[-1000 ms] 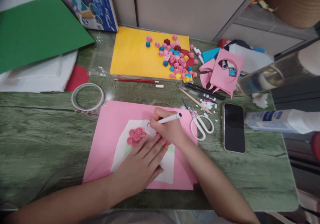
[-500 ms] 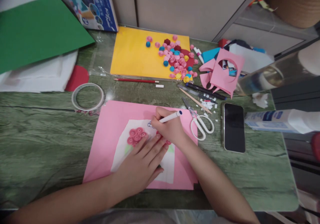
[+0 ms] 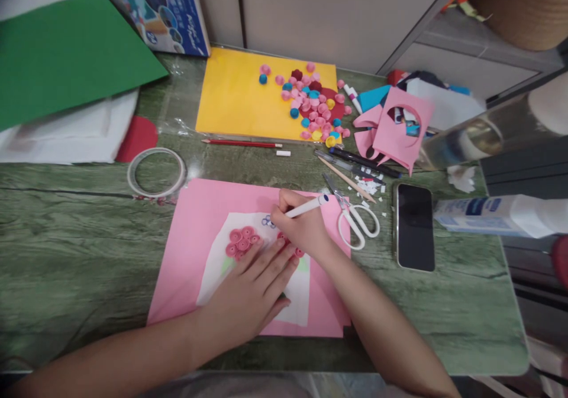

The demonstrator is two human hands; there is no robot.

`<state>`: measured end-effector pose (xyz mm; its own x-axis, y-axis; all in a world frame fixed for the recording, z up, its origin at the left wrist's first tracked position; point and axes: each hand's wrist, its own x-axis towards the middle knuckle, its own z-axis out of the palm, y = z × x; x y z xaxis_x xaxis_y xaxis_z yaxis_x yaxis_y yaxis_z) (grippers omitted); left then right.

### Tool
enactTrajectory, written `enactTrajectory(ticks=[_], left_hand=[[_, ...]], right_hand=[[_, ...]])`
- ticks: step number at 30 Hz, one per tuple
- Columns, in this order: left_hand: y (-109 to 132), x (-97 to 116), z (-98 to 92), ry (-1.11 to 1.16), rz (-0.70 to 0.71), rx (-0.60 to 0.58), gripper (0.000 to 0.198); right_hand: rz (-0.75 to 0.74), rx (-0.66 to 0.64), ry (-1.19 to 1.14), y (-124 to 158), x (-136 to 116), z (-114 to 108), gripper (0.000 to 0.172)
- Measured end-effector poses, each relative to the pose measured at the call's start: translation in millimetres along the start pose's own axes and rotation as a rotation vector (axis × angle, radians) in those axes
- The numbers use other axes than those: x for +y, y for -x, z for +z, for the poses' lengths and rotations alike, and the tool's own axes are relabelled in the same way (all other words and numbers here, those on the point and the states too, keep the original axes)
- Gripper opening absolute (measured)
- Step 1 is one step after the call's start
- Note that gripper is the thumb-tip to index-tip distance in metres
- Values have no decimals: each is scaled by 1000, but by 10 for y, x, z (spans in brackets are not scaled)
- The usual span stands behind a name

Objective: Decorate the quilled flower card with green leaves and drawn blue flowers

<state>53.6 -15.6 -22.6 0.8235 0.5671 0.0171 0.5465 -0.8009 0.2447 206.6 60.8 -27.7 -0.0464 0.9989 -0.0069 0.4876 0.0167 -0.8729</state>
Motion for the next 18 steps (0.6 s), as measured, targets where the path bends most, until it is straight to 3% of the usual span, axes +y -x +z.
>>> enactTrajectory(ticks=[18], left_hand=[[5, 0, 12, 11, 6, 13, 52]], right_hand=[[-61, -89, 51, -11, -40, -21, 31]])
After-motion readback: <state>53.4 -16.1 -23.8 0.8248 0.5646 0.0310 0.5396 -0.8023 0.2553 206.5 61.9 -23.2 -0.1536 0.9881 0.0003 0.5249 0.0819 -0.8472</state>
